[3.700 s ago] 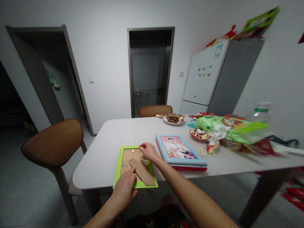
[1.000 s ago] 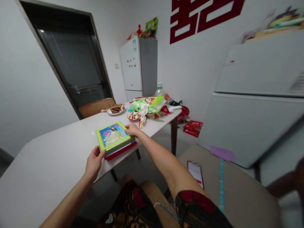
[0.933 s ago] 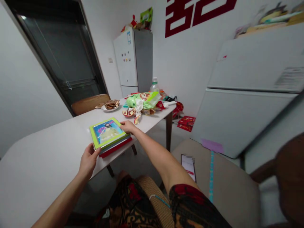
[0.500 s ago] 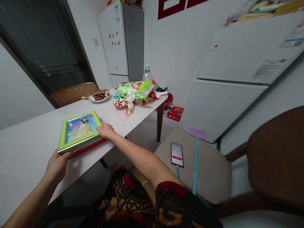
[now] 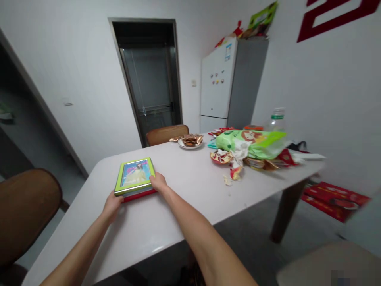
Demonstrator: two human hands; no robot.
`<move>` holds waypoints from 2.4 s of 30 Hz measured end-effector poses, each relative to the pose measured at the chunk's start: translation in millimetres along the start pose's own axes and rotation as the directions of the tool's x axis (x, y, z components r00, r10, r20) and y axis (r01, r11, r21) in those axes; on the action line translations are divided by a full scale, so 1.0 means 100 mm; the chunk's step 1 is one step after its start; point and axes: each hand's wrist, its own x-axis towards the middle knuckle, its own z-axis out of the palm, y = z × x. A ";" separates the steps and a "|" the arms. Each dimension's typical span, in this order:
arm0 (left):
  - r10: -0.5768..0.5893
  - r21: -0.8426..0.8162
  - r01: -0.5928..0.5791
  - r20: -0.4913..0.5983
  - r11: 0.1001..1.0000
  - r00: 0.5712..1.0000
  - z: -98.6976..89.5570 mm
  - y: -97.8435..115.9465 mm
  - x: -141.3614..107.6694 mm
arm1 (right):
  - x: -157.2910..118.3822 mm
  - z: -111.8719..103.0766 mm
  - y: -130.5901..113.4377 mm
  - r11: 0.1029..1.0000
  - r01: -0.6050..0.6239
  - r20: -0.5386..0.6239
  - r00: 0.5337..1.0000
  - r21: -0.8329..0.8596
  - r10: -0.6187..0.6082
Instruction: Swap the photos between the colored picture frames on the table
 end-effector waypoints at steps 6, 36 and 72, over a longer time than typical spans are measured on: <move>-0.029 -0.014 0.028 -0.048 1.000 0.998 -0.05 0.03 -0.08 | -0.01 0.08 0.00 1.000 -0.017 -0.089 0.996 0.011 0.018; 0.327 -0.748 0.006 0.297 0.664 0.897 -0.32 1.59 -1.14 | -1.25 -0.33 -1.43 0.481 0.236 -0.021 0.912 0.845 -0.410; -0.314 -0.573 0.391 0.232 0.721 0.920 -0.06 0.35 -0.76 | -0.72 0.24 -0.64 0.754 0.463 0.165 0.882 -0.465 -0.441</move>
